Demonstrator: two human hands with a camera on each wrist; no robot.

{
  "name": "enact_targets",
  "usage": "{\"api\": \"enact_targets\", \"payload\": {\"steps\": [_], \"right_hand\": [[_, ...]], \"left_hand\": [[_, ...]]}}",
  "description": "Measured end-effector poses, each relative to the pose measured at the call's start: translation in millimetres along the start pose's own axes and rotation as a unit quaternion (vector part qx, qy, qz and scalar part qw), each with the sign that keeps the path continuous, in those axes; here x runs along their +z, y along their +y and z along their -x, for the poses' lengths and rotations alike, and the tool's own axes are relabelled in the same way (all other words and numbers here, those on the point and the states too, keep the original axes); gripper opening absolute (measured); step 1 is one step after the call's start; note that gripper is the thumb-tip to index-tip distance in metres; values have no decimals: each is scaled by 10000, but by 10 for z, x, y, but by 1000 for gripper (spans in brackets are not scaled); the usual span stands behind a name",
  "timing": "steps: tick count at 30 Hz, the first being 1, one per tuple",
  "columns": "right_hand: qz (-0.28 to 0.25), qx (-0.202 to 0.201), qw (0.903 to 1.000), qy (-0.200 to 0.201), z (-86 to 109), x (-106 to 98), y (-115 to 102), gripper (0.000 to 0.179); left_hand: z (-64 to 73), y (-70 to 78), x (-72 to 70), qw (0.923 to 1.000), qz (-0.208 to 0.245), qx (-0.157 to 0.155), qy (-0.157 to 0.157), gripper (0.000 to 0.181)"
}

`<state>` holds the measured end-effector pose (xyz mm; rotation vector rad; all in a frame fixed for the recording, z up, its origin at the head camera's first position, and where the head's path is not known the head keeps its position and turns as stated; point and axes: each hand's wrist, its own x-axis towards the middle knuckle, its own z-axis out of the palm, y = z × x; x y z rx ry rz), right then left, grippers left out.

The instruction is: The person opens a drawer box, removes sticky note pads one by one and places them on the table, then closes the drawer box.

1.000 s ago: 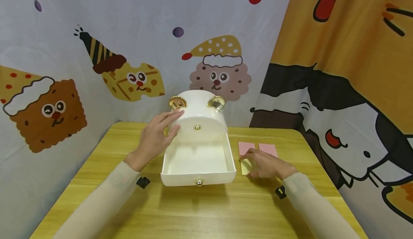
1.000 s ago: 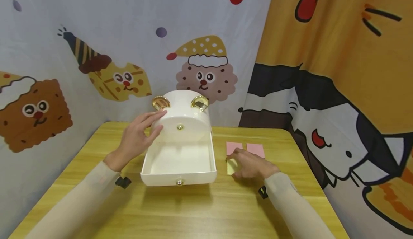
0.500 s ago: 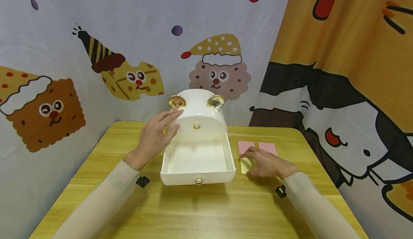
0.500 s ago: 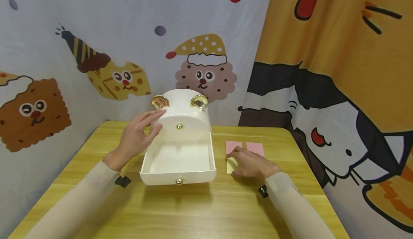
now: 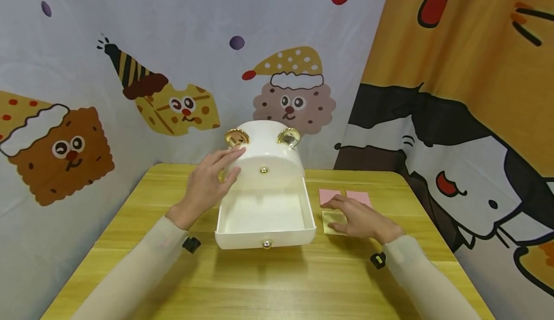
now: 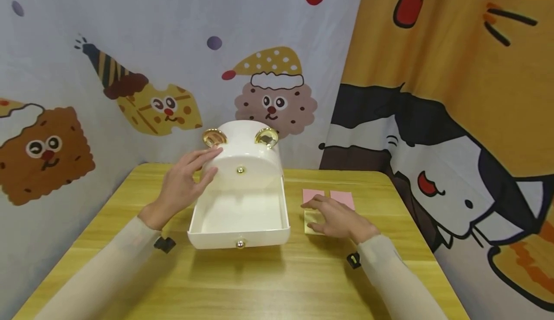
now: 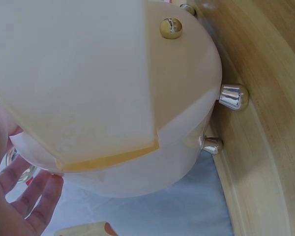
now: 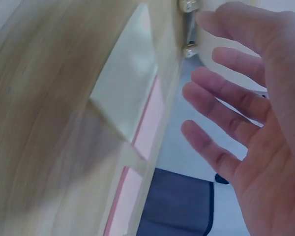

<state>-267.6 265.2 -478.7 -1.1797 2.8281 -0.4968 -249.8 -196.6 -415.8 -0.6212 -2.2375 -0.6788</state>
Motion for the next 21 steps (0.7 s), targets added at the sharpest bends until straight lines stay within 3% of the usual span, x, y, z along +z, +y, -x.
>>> {"api": "enact_targets", "payload": {"steps": [14,21], "right_hand": [[279,-459,9936,996,95,-160,-374,27],[351,-1079,9816,1536,150,-247,-557,22]], "left_hand": [[1,5,12,10000,-22,-18,68,53],[1,-8,21,9999,-38,-26,91,53]]}}
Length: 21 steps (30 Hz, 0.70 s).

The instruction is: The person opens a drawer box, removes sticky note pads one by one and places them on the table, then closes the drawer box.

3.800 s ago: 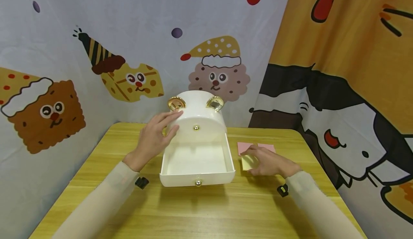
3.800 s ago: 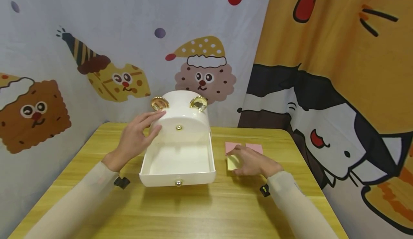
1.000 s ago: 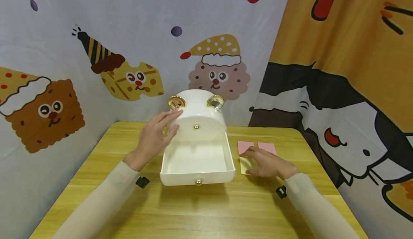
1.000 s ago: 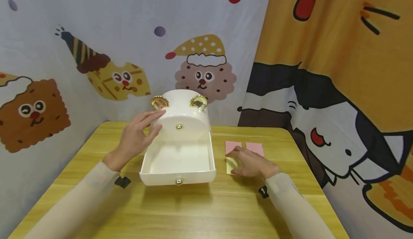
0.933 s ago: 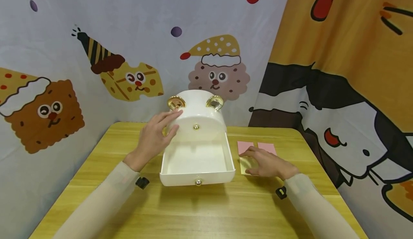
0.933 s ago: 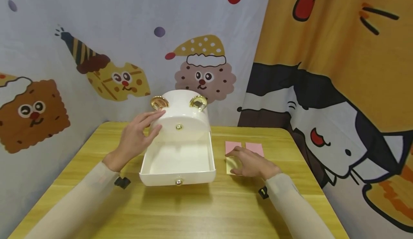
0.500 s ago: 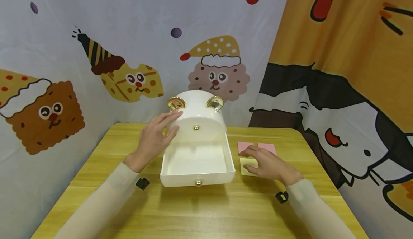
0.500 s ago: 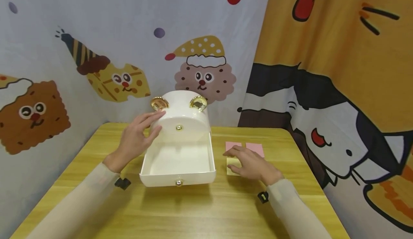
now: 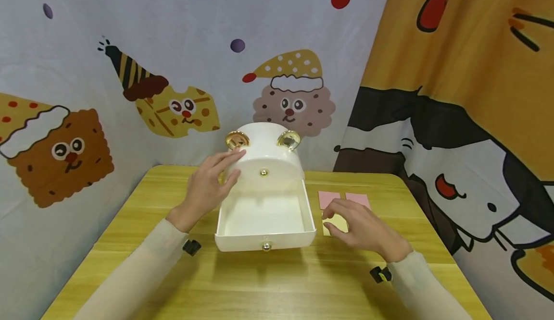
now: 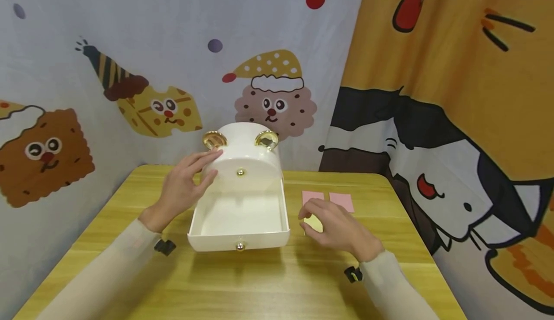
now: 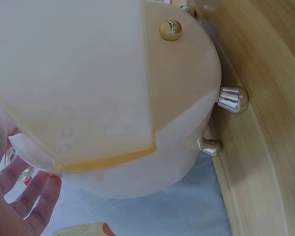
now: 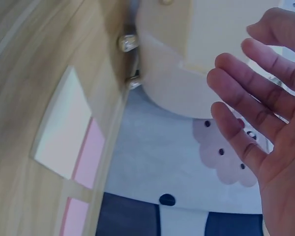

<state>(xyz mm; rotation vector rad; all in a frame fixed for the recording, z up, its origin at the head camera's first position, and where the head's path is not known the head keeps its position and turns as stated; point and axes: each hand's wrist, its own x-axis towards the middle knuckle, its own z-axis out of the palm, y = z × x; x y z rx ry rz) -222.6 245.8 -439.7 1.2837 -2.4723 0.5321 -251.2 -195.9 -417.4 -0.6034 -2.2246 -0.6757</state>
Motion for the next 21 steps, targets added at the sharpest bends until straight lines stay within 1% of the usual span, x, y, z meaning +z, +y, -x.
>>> {"api": "enact_targets", "payload": {"steps": [5,14,19,21], "right_hand": [[-101,-357,9988,310,-12,-77,-121,28],[-265,-734,9958,488,-62,-157,-328,26],[-380,-1035,9923,571,-85,-155,-390,21],[-429,-1098,9914,569,-94,-154,-417,20]], "left_hand": [[2,-2,-3,10000,13,31,-31,53],[5,-11,-20,10000,18,-22,-80,54],[6,-17,-9,10000,25,21,-36,54],[5,-15,-2,10000,33,50,-18,54]]}}
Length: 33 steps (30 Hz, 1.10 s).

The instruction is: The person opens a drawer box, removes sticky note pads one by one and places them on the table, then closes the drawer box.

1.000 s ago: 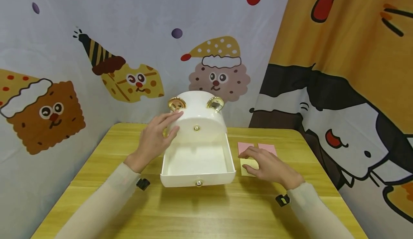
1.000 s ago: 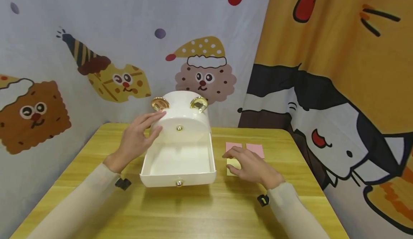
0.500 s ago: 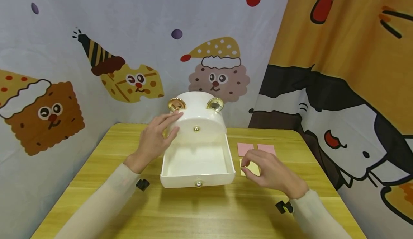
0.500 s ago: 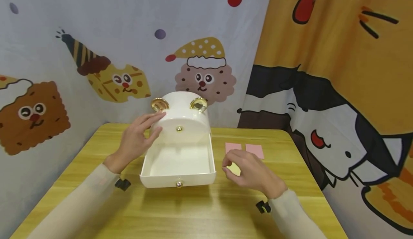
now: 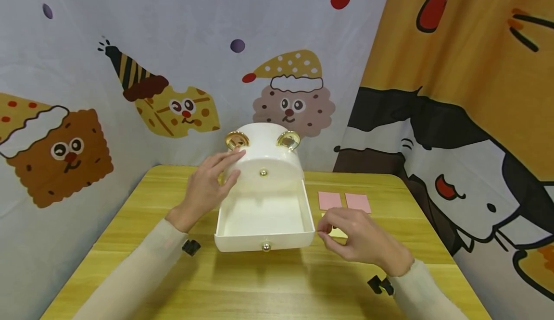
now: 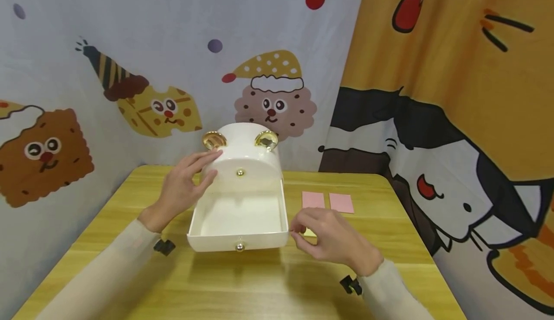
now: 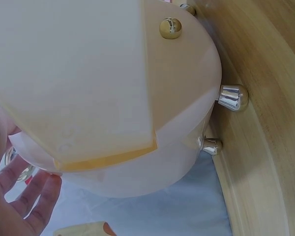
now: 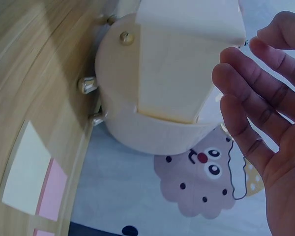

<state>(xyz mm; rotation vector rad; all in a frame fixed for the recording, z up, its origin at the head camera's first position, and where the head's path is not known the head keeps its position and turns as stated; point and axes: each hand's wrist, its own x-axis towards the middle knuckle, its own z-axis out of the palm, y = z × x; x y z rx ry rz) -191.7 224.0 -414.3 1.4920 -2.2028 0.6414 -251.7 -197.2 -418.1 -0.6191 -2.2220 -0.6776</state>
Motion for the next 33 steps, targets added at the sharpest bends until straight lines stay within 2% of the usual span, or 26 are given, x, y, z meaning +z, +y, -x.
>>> {"api": "enact_targets", "payload": {"steps": [10,15,18,26,33], "right_hand": [[-98,-196,9998,-17,-77,16,-135,25],[-102,-326,9994,-62,-94,56,-186,10],[-149,-398,9990,-119,-104,92,-217,7],[-233,-535,9981,-203,-140,182,-292,19],[-357,-614,9964,-462,-200,265,-368,40]], "left_hand": [[-21,19,22,10000,37,20,4,54],[-19,13,21,10000,30,34,-2,54],[-19,7,18,10000,31,38,19,54],[-13,-9,19,10000,64,61,45,54],[12,-8,16,10000,41,48,49,53]]}}
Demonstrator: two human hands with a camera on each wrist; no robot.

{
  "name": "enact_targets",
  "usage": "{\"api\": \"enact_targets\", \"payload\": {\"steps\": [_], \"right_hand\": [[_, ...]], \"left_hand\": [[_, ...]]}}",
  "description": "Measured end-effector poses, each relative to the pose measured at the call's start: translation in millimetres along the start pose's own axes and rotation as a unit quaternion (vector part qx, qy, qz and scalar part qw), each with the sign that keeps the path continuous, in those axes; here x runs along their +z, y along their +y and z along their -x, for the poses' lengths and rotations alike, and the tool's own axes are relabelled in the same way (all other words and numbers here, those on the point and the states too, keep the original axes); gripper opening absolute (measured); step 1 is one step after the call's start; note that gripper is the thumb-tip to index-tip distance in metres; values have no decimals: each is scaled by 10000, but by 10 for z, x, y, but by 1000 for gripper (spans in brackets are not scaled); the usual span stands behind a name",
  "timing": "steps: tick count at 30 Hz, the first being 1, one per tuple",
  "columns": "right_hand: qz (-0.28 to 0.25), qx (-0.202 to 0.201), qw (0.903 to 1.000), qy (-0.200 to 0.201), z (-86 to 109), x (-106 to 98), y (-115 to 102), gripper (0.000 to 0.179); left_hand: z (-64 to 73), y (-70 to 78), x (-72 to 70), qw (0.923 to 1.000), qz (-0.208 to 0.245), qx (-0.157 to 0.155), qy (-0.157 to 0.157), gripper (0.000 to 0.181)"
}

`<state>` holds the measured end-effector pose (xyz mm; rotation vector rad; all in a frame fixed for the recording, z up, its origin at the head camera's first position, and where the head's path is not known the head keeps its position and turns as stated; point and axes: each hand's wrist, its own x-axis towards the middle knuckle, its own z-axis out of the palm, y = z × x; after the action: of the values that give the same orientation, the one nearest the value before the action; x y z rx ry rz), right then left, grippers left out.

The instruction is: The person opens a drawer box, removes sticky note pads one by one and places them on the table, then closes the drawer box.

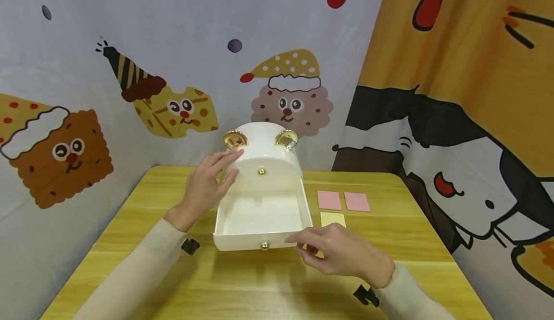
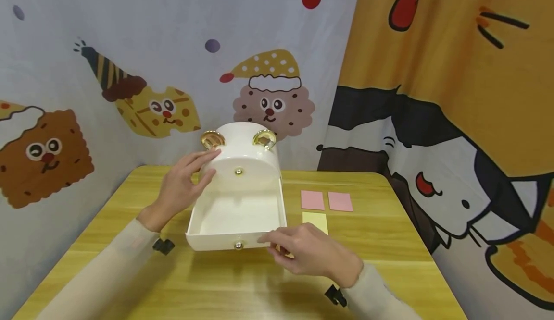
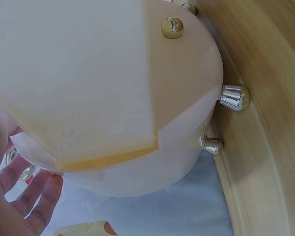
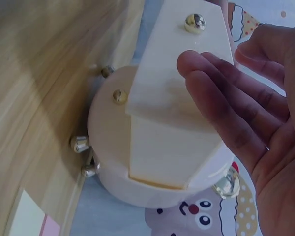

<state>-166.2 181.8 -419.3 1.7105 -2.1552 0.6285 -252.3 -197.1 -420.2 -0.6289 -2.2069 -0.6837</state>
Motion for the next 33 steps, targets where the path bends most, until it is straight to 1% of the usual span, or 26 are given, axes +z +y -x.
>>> {"api": "enact_targets", "payload": {"steps": [5,8,14,17,20,26,33], "right_hand": [[-237,55,9993,-279,-53,77,-39,44],[-328,65,9988,-365,-72,149,-52,48],[-269,-67,9991,-336,-89,276,-49,61],[-243,-65,9990,-373,-106,330,-38,59],[-322,28,9984,-462,-120,371,-37,57],[-303,127,9981,-516,-151,412,-52,57],[-195,-102,9992,-340,-190,464,-51,64]], "left_hand": [[-4,20,1,9999,11,60,108,54],[6,19,2,9999,11,94,143,53],[20,5,8,9999,7,87,126,53],[17,0,9,9999,-7,69,107,53],[15,-1,8,9999,-29,107,95,52],[7,5,4,10000,-23,83,47,50],[1,-2,5,9998,20,118,140,50]]}}
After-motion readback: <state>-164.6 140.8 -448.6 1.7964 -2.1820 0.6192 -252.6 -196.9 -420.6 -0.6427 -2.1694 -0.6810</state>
